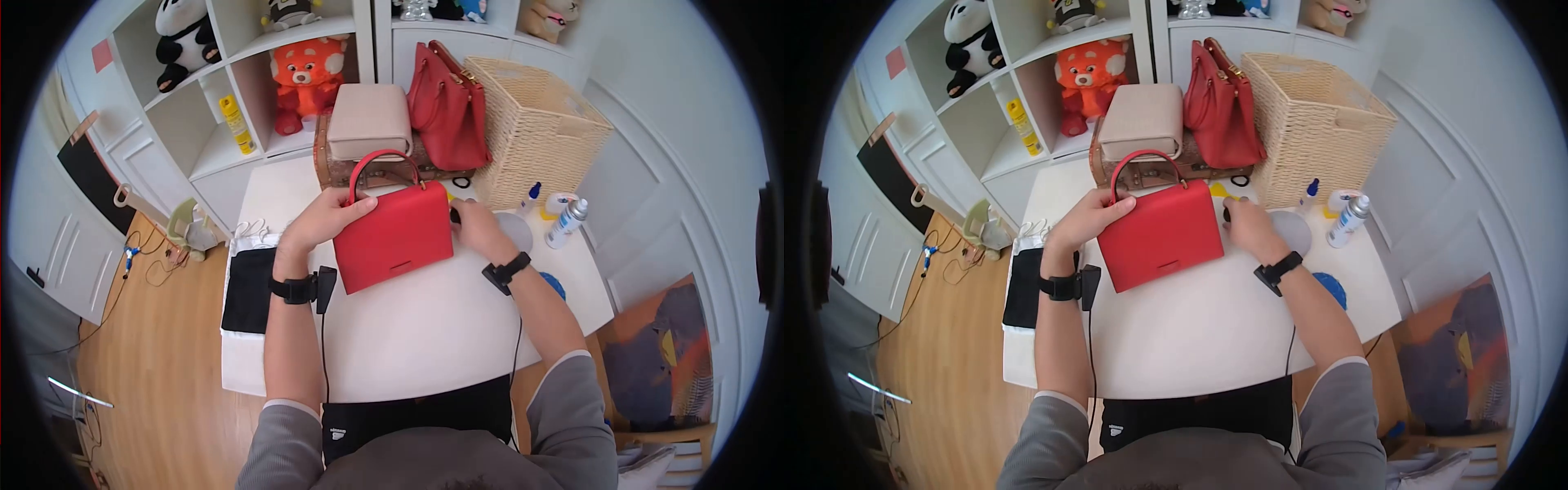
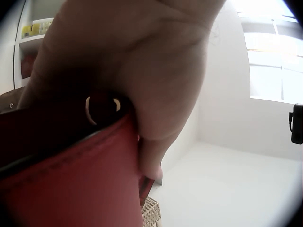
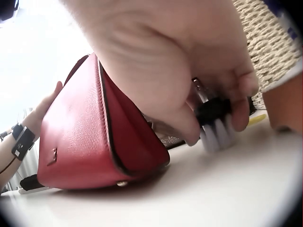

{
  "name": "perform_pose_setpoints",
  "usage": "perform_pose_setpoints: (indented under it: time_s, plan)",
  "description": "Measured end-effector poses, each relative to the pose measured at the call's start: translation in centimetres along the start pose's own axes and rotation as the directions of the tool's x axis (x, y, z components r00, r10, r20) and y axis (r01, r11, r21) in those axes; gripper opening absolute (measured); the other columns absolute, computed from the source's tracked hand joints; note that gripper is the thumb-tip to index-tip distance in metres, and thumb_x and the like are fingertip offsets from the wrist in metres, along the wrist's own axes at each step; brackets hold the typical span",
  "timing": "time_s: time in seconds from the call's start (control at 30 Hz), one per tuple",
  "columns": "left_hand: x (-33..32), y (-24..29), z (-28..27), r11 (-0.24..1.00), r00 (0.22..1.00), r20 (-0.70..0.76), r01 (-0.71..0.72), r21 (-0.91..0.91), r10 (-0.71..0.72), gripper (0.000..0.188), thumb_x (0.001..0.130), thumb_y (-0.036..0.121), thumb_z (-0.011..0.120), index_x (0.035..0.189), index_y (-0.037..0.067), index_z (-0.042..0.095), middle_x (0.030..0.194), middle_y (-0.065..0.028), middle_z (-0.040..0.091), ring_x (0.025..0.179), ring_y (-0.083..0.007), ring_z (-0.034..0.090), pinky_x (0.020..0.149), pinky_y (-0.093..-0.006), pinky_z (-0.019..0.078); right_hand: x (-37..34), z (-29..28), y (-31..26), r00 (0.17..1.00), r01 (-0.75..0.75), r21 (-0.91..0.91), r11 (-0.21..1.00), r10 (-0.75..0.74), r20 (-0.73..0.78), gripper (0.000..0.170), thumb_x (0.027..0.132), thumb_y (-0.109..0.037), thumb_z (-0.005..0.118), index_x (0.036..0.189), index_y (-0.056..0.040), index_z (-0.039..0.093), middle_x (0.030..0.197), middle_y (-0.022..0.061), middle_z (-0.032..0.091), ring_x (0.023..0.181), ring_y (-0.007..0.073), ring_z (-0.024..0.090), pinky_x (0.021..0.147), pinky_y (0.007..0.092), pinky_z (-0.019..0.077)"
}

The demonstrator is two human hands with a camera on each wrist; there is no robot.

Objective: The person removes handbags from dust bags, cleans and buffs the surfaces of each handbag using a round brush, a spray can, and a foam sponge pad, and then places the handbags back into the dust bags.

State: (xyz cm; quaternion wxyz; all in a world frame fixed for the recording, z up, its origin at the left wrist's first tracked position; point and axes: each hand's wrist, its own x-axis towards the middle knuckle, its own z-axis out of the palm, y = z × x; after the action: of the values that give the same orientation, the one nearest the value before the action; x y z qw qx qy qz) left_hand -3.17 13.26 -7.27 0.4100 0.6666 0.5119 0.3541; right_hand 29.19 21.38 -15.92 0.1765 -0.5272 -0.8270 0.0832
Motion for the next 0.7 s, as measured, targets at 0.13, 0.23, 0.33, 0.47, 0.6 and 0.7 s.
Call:
perform_pose_setpoints:
  time_s: [0.13,0.23,0.33,0.47,0.6,0.7]
  plan:
    - [0.6,-0.5,0.5,0.992,0.989,-0.145,0.011,-0.129,-0.030,0.050,0.100,0.045,0.075,0.107,-0.004,0.078,0.087,-0.0060,0.074,0.081,-0.0117,0.067,0.076,-0.0293,0.0544,-0.4,-2.3,-1.2,0.986,-0.072,0.081,0.994,0.083,-0.143,0.035,0.086,-0.008,0.077,0.121,-0.0041,0.071,0.116,0.0227,0.069,0.104,0.0447,0.070,0.090,0.0525,0.0567]
    - [1.1,-0.1,0.2,0.995,0.955,-0.291,0.075,0.069,-0.052,0.054,0.100,0.047,0.073,0.102,-0.007,0.078,0.083,-0.0076,0.075,0.078,-0.0123,0.067,0.073,-0.0302,0.0545,-0.1,-5.4,-3.9,0.813,0.170,0.197,0.966,-0.024,-0.582,0.037,0.089,-0.002,0.073,0.126,-0.0034,0.069,0.121,0.0192,0.067,0.101,0.0372,0.071,0.085,0.0448,0.0575]
    - [1.5,-0.3,0.3,0.987,0.927,-0.362,0.135,0.088,-0.095,0.059,0.103,0.049,0.067,0.103,-0.009,0.077,0.084,-0.0100,0.076,0.079,-0.0146,0.068,0.076,-0.0310,0.0550,-0.7,-8.5,-9.4,0.795,0.402,0.524,0.751,-0.003,-0.607,0.040,0.091,0.002,0.070,0.131,-0.0038,0.068,0.123,0.0150,0.065,0.100,0.0271,0.069,0.080,0.0351,0.0560]
    - [1.3,-0.7,0.1,0.992,0.981,-0.179,0.054,-0.112,-0.074,0.056,0.110,0.046,0.056,0.116,-0.006,0.075,0.103,-0.0087,0.078,0.092,-0.0157,0.069,0.088,-0.0300,0.0540,0.2,-6.3,-12.2,0.815,0.500,0.578,0.645,-0.124,-0.567,0.042,0.093,0.002,0.069,0.135,-0.0020,0.065,0.125,0.0145,0.063,0.103,0.0252,0.068,0.080,0.0322,0.0559]
    - [1.1,-0.3,0.8,0.935,0.989,-0.147,-0.047,-0.353,-0.006,0.047,0.112,0.039,0.053,0.128,-0.002,0.071,0.118,-0.0057,0.074,0.102,-0.0129,0.068,0.092,-0.0290,0.0523,-0.3,-4.2,-13.7,0.755,0.500,0.319,0.805,-0.225,-0.615,0.042,0.093,0.001,0.071,0.134,-0.0005,0.062,0.128,0.0193,0.061,0.108,0.0376,0.068,0.084,0.0382,0.0585]
    - [1.0,-0.2,0.6,0.866,0.994,-0.097,-0.013,-0.499,-0.040,0.040,0.112,0.034,0.053,0.127,0.002,0.072,0.123,-0.0056,0.073,0.108,-0.0127,0.067,0.096,-0.0285,0.0516,-1.2,-3.3,-14.8,0.813,0.481,0.476,0.736,-0.172,-0.557,0.042,0.089,0.003,0.074,0.130,0.0008,0.062,0.127,0.0199,0.062,0.109,0.0377,0.068,0.082,0.0374,0.0609]
